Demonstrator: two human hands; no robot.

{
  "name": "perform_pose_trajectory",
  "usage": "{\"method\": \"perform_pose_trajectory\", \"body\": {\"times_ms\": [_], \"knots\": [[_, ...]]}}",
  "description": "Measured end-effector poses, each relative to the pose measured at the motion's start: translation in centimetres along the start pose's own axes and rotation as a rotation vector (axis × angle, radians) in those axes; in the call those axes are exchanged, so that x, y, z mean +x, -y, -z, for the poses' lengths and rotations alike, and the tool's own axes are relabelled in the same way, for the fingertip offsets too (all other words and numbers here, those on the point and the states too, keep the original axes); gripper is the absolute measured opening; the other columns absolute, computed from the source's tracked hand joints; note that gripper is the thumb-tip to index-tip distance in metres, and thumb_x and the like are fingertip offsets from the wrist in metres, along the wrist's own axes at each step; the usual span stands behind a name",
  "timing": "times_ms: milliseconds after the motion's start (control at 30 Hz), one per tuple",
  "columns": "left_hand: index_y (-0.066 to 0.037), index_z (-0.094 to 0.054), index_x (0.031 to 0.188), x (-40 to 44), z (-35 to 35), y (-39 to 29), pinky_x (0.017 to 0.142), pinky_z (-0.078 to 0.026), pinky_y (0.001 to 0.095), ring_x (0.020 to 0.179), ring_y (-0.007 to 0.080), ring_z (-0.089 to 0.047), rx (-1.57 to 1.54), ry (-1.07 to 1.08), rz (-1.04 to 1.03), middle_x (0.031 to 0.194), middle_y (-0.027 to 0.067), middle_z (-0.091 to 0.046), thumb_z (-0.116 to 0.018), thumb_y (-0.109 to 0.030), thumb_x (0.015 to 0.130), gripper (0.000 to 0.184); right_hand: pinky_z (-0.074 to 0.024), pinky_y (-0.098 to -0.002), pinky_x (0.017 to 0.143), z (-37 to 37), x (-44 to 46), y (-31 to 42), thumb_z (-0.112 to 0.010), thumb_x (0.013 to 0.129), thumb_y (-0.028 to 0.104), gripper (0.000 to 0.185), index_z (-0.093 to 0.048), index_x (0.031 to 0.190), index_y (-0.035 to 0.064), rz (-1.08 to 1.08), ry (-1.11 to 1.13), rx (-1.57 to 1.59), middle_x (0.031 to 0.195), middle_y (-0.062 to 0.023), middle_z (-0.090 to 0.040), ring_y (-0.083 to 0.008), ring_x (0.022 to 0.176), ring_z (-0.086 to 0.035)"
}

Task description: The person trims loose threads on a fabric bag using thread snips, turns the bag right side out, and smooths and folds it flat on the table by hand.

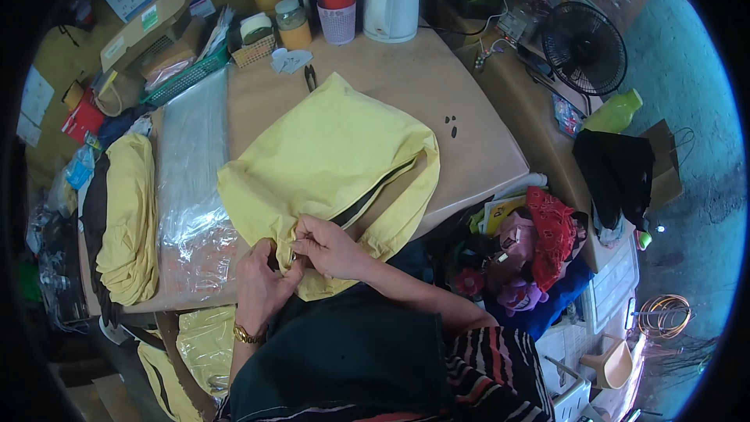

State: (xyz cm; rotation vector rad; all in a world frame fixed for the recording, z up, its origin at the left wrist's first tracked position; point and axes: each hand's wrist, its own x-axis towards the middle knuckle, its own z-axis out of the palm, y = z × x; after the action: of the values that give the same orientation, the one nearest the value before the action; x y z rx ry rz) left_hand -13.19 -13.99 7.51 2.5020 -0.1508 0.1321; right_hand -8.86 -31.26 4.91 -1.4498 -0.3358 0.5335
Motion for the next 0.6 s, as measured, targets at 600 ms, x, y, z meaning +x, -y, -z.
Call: {"method": "perform_pose_trajectory", "body": {"times_ms": [600], "knots": [[-0.002,-0.049,0.07,-1.7,2.9,2.0,0.054,-0.041,0.0443,0.058,0.037,-0.053,-0.009,-0.031,-0.066,0.064,0.0169,-0.053,-0.072,-0.015,0.079,0.027,-0.0438,-0.0334,0.06,11.8,-2.4,2.1,-0.077,0.073,0.014,0.019,-0.061,0.081,0.0082,0.665,-1.122,-1.482,0.084,-0.0115,-0.055,-0.0258,0.068,-0.054]]}}
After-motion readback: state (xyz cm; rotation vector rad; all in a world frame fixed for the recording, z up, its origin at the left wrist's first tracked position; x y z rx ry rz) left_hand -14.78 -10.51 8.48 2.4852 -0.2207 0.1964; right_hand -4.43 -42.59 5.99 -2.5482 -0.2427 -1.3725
